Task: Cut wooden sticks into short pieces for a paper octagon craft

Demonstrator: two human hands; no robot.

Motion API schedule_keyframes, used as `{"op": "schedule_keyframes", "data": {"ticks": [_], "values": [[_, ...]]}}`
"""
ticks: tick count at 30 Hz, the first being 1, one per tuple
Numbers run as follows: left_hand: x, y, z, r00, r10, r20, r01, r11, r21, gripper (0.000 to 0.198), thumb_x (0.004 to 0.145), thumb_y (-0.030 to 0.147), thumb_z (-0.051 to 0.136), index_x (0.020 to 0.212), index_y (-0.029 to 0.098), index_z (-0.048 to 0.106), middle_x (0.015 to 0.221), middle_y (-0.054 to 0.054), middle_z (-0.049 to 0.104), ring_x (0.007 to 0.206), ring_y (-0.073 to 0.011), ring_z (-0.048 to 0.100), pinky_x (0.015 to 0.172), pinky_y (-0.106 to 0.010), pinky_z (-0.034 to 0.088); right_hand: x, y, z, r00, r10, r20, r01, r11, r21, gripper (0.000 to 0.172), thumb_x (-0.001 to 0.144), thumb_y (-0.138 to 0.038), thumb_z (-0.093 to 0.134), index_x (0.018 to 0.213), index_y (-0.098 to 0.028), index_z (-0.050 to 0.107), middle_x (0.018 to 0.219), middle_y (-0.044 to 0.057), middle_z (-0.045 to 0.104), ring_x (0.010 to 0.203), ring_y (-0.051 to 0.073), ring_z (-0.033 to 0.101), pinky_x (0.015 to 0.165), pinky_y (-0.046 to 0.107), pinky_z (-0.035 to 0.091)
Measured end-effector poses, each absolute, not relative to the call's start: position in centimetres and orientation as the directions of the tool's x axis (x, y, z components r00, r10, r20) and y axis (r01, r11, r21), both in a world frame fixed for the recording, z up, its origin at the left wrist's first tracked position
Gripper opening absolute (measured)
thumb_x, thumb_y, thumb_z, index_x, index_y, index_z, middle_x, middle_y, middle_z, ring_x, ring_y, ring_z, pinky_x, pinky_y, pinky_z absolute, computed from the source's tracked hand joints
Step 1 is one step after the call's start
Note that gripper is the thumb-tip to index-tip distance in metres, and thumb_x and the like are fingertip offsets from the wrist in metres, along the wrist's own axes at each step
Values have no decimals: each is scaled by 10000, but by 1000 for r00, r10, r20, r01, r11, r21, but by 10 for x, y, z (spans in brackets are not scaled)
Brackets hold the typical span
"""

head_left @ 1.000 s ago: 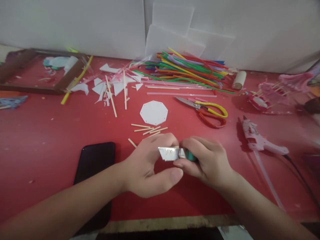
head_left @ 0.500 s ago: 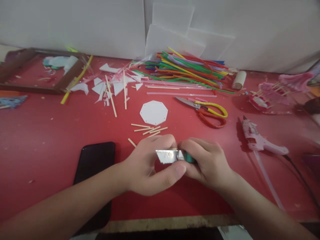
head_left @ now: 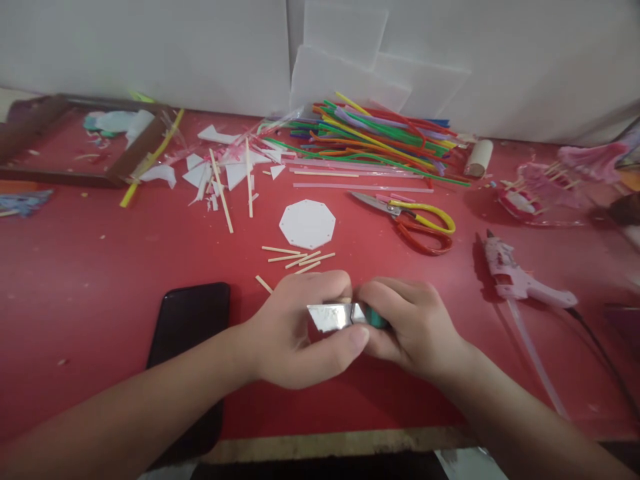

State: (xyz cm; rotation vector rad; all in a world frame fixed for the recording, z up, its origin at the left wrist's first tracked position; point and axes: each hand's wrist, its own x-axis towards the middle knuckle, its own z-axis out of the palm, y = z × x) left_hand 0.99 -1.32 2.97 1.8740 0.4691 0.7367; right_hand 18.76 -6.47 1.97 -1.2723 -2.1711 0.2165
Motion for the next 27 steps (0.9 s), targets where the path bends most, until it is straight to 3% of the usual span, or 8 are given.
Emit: {"op": "schedule_keyframes", "data": {"ticks": [10, 21, 27], "values": [[10, -14, 29, 728, 629, 274, -13, -386, 922, 278, 785, 229, 551, 659, 206, 305, 557, 69, 305, 484, -67, 276, 420, -210, 250, 189, -65, 20, -361, 829, 426, 770, 523, -365, 496, 971, -536, 326, 700, -182, 545, 564, -23, 510, 487, 83, 421, 481, 222, 318], [10, -16, 32, 718, 637, 279, 17, -418, 908, 297, 754, 172, 550, 627, 201, 283, 522, 79, 280, 452, -50, 252, 388, -190, 220, 188, -66, 19, -372, 832, 412, 741, 533, -409, 549, 977, -561, 265, 698, -175, 537, 560, -20, 494, 488, 84, 409, 470, 226, 312], [12, -19, 31, 666, 630, 400, -23, -519, 855, 331, 736, 108, 558, 595, 193, 270, 509, 79, 264, 447, -48, 245, 405, -199, 226, 187, -66, 20, -355, 829, 433, 755, 527, -389, 583, 968, -593, 241, 689, -176, 536, 552, -14, 504, 486, 86, 419, 477, 226, 321]]}}
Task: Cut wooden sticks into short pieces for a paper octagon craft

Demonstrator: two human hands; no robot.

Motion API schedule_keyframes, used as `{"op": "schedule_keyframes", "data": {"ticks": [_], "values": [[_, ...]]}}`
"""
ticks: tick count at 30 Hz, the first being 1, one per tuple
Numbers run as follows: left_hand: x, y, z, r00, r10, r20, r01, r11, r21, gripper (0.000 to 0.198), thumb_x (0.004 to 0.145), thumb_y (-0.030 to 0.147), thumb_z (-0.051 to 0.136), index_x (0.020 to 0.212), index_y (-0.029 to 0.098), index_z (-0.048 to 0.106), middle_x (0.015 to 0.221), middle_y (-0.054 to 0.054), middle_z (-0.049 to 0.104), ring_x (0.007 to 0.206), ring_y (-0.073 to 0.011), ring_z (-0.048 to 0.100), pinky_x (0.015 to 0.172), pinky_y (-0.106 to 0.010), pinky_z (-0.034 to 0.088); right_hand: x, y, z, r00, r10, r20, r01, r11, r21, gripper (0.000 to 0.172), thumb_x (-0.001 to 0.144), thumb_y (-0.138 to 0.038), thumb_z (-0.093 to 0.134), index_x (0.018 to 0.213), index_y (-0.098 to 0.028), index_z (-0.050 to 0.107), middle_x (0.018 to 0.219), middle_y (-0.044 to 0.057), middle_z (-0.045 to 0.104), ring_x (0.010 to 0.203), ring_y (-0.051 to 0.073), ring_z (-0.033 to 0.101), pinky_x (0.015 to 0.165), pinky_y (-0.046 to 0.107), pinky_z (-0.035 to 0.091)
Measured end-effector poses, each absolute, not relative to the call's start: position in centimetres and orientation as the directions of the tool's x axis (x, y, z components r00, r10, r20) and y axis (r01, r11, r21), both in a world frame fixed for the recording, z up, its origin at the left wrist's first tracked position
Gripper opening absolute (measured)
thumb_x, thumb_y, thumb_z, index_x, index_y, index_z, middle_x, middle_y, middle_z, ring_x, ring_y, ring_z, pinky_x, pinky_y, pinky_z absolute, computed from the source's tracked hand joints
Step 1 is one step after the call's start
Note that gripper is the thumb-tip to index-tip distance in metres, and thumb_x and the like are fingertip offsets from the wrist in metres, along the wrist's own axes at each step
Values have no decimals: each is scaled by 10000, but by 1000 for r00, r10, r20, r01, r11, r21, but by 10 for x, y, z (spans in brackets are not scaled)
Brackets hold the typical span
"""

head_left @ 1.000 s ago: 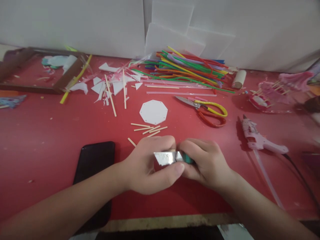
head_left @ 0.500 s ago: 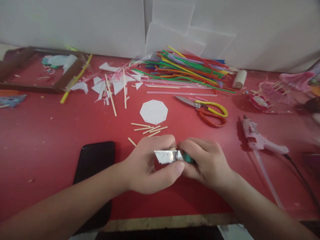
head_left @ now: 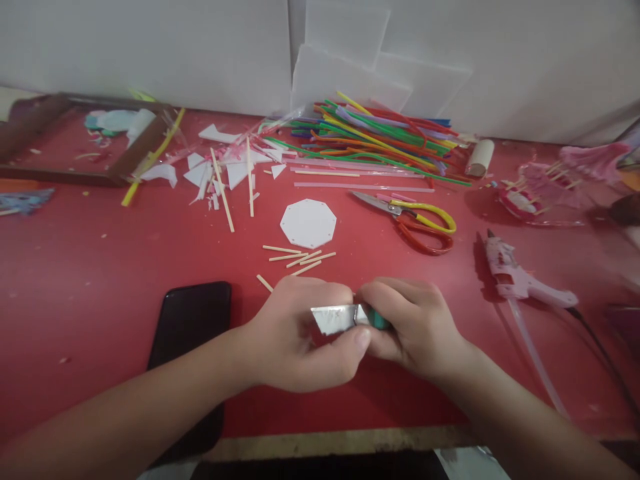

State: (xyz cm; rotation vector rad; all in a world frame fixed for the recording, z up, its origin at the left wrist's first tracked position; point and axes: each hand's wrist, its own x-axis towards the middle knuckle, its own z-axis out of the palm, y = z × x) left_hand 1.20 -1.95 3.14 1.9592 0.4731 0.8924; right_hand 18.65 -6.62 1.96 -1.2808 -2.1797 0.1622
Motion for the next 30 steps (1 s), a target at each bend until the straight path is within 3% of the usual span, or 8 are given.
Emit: {"op": "schedule_keyframes", "data": {"ticks": [3, 6, 9, 12, 16, 18, 23, 30], "values": [[11, -20, 30, 675, 632, 380, -36, -486, 873, 322, 756, 122, 574, 604, 193, 299, 517, 81, 267, 444, -48, 253, 408, -204, 228, 186, -65, 21, -347, 807, 478, 767, 537, -350, 588, 970, -589, 233, 676, -177, 532, 540, -11, 497, 475, 88, 410, 478, 230, 325], [8, -16, 26, 700, 649, 299, -34, -387, 921, 261, 792, 245, 628, 681, 188, 399, 582, 65, 348, 501, -68, 313, 447, -216, 272, 188, -65, 23, -290, 799, 527, 790, 511, -340, 513, 966, -560, 321, 695, -181, 534, 539, -21, 487, 473, 85, 410, 474, 222, 325], [6, -11, 20, 685, 713, 152, -41, -170, 985, 273, 926, 403, 501, 774, 182, 449, 706, 26, 427, 604, -95, 388, 549, -234, 353, 193, -64, 22, -161, 828, 538, 806, 424, -412, 367, 952, -499, 428, 792, -191, 547, 583, -35, 515, 488, 77, 443, 479, 204, 335], [8, -6, 13, 658, 752, -22, -102, 117, 988, 370, 999, 445, 345, 762, 187, 466, 665, 30, 436, 600, -103, 421, 604, -248, 382, 196, -63, 19, -21, 860, 510, 807, 315, -499, 252, 917, -454, 508, 867, -209, 537, 617, -50, 537, 493, 76, 470, 486, 196, 365], [11, -1, 9, 609, 789, -73, -240, 272, 932, 300, 942, 422, 526, 796, 173, 608, 804, 0, 541, 789, -115, 501, 754, -229, 413, 193, -62, 16, 123, 851, 510, 810, 211, -547, 200, 843, -383, 626, 901, -216, 531, 617, -68, 548, 490, 67, 497, 513, 182, 417], [13, 0, 8, 600, 795, -91, -291, 323, 900, 265, 899, 410, 608, 799, 170, 664, 815, 7, 551, 786, -91, 489, 753, -180, 407, 191, -61, 14, 155, 833, 532, 815, 197, -546, 181, 825, -334, 650, 899, -217, 533, 625, -69, 564, 489, 61, 506, 516, 174, 428], [14, 2, 10, 580, 803, -140, -430, 447, 784, 174, 802, 354, 737, 820, 182, 720, 714, 33, 581, 642, -45, 518, 617, -118, 449, 194, -62, 11, 24, 825, 565, 810, 315, -494, 184, 772, -212, 687, 896, -228, 552, 639, -79, 586, 482, 51, 507, 510, 164, 438], [11, 3, 15, 610, 737, -291, -444, 623, 644, 183, 704, 265, 820, 807, 180, 695, 748, 41, 707, 663, -73, 684, 677, -183, 602, 194, -63, 13, -246, 712, 657, 704, 598, -384, 228, 784, -217, 720, 898, -230, 523, 656, -54, 645, 439, 63, 517, 465, 193, 446]]}}
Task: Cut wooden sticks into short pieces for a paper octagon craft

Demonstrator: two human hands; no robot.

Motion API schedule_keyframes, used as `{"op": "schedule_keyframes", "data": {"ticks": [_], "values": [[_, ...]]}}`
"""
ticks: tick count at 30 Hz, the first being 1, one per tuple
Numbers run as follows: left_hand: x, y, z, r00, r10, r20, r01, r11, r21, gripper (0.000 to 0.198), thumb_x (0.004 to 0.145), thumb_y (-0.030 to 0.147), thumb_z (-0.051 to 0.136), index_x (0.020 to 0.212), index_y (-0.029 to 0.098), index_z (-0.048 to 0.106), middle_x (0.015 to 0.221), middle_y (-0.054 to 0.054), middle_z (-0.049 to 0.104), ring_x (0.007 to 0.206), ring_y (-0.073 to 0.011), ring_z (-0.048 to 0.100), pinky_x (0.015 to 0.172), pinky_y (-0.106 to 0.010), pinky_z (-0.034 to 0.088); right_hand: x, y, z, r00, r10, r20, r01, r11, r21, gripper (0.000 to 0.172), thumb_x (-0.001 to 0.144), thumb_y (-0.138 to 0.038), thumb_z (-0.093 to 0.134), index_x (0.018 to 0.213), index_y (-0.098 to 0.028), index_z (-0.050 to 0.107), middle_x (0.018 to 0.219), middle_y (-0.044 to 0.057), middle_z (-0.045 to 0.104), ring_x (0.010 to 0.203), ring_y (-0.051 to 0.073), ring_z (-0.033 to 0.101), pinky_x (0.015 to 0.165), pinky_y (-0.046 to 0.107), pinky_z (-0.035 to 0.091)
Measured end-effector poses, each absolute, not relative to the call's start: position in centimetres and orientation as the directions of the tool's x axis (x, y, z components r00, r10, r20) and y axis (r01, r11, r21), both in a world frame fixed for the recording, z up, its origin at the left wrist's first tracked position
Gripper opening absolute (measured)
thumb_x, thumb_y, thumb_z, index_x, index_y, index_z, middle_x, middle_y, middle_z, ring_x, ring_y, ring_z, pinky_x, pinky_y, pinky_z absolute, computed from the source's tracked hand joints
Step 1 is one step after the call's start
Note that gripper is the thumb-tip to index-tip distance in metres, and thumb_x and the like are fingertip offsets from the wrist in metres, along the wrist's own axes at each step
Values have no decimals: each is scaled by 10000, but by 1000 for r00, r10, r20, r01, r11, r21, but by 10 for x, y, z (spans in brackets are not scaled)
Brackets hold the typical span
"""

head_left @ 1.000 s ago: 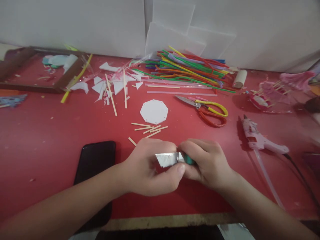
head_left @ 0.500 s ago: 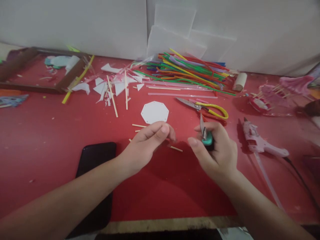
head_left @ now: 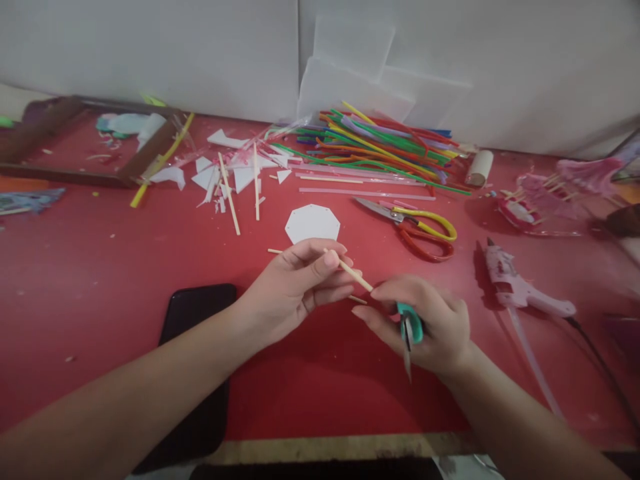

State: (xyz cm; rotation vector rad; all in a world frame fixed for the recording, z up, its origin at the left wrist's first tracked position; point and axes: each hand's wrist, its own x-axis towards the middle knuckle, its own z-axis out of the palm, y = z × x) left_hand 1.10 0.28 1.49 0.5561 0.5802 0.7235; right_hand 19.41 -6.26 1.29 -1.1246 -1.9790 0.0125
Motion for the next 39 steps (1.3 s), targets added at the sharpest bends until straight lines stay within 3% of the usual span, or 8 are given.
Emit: {"op": "schedule_keyframes", "data": {"ticks": [10, 17, 23, 27, 30, 32, 35, 39], "values": [[15, 1, 15, 600, 736, -314, -426, 626, 653, 208, 686, 169, 830, 831, 155, 681, 790, 15, 742, 717, -104, 718, 648, -172, 608, 194, -62, 12, -223, 651, 725, 765, 578, -283, 175, 820, -165, 679, 900, -219, 532, 621, -32, 628, 518, 102, 576, 524, 234, 474], [14, 0, 15, 610, 719, -333, -387, 636, 667, 208, 730, 158, 796, 888, 153, 661, 840, -1, 750, 742, -107, 723, 674, -181, 605, 194, -64, 14, -224, 647, 729, 754, 589, -291, 182, 816, -117, 656, 917, -219, 545, 620, -32, 632, 522, 100, 576, 528, 233, 474], [13, 0, 13, 556, 762, -332, -262, 540, 800, 171, 764, 229, 774, 857, 148, 655, 777, 1, 731, 706, -107, 714, 655, -179, 585, 198, -63, 11, -198, 668, 717, 810, 524, -265, 164, 782, -140, 672, 864, -214, 549, 630, -42, 624, 507, 88, 556, 530, 219, 467], [12, 1, 10, 490, 839, -236, -93, 319, 943, 164, 798, 282, 737, 858, 157, 648, 668, 15, 686, 604, -98, 664, 602, -186, 539, 211, -59, 12, -218, 758, 615, 811, 491, -317, 155, 771, -159, 638, 896, -236, 587, 678, -38, 651, 520, 96, 575, 517, 221, 459], [10, -1, 7, 469, 880, -73, 128, 14, 992, 132, 850, 303, 668, 877, 175, 649, 701, -7, 687, 613, -128, 641, 595, -232, 495, 224, -53, 14, -212, 817, 536, 838, 434, -330, 276, 787, -229, 651, 1056, -256, 593, 786, -15, 689, 588, 117, 618, 559, 233, 476], [8, -2, 5, 509, 857, 85, 303, -270, 914, 98, 886, 276, 614, 891, 189, 658, 786, -28, 702, 685, -156, 629, 635, -268, 464, 232, -47, 14, -150, 885, 440, 897, 309, -316, 313, 818, -295, 634, 1117, -238, 563, 870, 20, 696, 677, 158, 649, 585, 258, 478], [7, -2, 4, 648, 726, 230, 437, -602, 669, 117, 915, 197, 551, 869, 181, 657, 841, -43, 698, 786, -195, 584, 741, -324, 430, 241, -40, 7, -80, 962, 260, 956, 147, -254, 297, 873, -285, 539, 1156, -194, 523, 1026, 92, 679, 886, 250, 656, 673, 332, 492], [7, -1, 4, 722, 658, 212, 482, -699, 528, 136, 920, 154, 521, 871, 149, 648, 888, -73, 684, 828, -221, 555, 788, -363, 419, 243, -35, -3, -119, 983, 139, 977, 141, -158, 315, 870, -221, 480, 1170, -159, 554, 1107, 140, 620, 1060, 308, 583, 851, 444, 480]]}}
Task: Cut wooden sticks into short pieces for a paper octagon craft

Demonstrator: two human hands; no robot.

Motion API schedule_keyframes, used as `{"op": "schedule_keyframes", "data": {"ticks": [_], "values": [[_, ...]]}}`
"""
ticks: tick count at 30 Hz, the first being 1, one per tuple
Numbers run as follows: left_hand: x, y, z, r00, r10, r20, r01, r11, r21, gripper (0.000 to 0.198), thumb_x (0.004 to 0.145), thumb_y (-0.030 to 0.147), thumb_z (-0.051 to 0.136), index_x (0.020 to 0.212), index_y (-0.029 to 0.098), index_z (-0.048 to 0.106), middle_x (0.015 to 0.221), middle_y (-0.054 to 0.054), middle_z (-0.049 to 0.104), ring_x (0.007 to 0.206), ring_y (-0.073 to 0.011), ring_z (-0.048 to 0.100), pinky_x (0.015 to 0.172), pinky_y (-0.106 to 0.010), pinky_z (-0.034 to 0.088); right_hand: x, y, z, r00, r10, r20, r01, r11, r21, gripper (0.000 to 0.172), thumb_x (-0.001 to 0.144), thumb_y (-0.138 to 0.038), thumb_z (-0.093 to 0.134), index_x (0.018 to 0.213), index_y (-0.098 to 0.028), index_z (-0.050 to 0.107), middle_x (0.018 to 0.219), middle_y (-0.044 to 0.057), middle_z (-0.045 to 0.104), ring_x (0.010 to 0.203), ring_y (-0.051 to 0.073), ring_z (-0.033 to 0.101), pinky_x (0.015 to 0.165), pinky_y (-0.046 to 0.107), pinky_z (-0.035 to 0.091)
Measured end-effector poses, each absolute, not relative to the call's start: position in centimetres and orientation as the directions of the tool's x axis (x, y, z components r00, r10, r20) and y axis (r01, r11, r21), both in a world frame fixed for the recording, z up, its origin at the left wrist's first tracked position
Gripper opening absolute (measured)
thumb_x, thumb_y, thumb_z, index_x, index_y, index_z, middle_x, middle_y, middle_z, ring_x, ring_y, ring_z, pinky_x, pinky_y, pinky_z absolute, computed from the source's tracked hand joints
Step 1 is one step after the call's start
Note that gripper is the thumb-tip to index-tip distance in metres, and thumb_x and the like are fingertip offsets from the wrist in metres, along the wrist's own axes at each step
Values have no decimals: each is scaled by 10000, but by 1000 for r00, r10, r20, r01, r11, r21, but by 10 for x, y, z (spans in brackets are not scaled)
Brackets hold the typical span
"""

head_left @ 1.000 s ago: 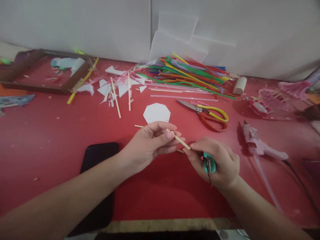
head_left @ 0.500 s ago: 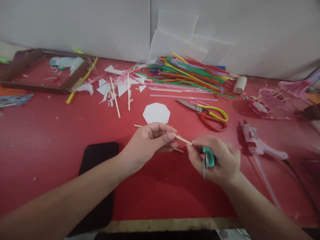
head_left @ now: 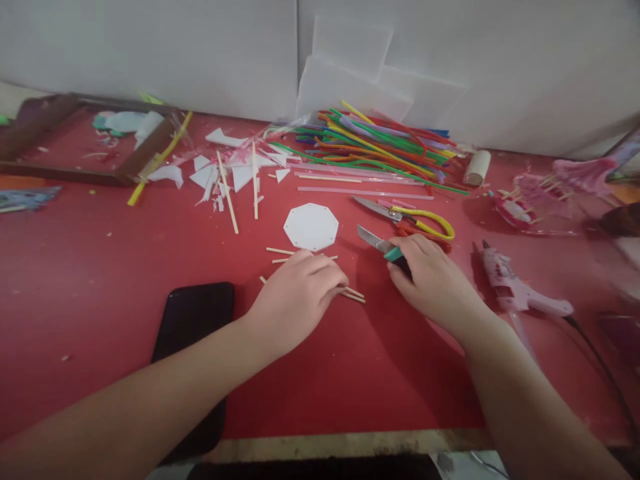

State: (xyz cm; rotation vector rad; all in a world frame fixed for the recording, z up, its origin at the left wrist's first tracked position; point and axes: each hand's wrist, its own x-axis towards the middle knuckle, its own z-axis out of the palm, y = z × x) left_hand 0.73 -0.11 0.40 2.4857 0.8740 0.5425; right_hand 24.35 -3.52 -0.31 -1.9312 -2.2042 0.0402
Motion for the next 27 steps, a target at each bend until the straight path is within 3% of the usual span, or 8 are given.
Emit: {"op": "schedule_keyframes", "data": {"ticks": [9, 14, 17, 19, 22, 24, 27], "values": [[8, -3, 2, 787, 582, 205, 480, -786, 389, 217, 954, 175, 467, 910, 148, 678, 934, -86, 650, 857, -220, 524, 807, -364, 421, 240, -36, -7, -139, 967, 213, 969, 177, -174, 333, 848, -210, 502, 1171, -170, 576, 1091, 135, 596, 1046, 312, 553, 876, 476, 466], [10, -9, -2, 814, 539, 217, 499, -840, 214, 201, 940, 152, 471, 844, 157, 647, 927, -81, 605, 854, -223, 492, 787, -361, 435, 243, -36, -12, -81, 978, 192, 974, 119, -194, 256, 872, -243, 519, 1091, -134, 593, 1026, 145, 610, 1015, 317, 573, 877, 496, 481], [11, -13, -3, 840, 507, 194, 488, -862, 139, 215, 935, 93, 419, 851, 137, 611, 917, -104, 607, 865, -240, 499, 830, -403, 441, 238, -36, -9, -77, 961, 264, 961, 142, -237, 241, 891, -228, 497, 1107, -157, 576, 1047, 143, 600, 1028, 311, 579, 860, 490, 497], [11, -15, -2, 828, 521, 206, 481, -850, 215, 213, 932, 80, 397, 851, 141, 584, 896, -100, 611, 842, -235, 505, 825, -408, 441, 230, -38, -2, -63, 920, 386, 946, 179, -271, 267, 903, -205, 477, 1158, -183, 553, 1089, 140, 591, 1047, 293, 581, 880, 480, 499], [11, -14, 4, 710, 662, 239, 452, -689, 567, 154, 937, 99, 408, 903, 166, 543, 867, -58, 611, 806, -198, 537, 764, -345, 455, 219, -41, 7, -48, 808, 587, 923, 260, -283, 335, 910, -182, 475, 1241, -209, 520, 1131, 135, 593, 1087, 277, 572, 928, 472, 489], [11, -12, 8, 620, 749, 234, 353, -533, 769, 163, 951, 119, 404, 1029, 179, 534, 916, -49, 619, 830, -174, 573, 751, -304, 462, 213, -46, 9, -35, 763, 646, 896, 310, -318, 435, 904, -182, 496, 1336, -217, 459, 1153, 132, 596, 1077, 269, 578, 905, 452, 510], [11, -10, 13, 583, 767, 266, 218, -463, 859, 181, 967, 140, 398, 1059, 185, 548, 943, -51, 598, 874, -160, 584, 782, -288, 451, 208, -52, 8, -11, 778, 628, 827, 360, -431, 628, 899, -198, 516, 1479, -225, 275, 1216, 131, 580, 1039, 245, 606, 847, 402, 541]]}}
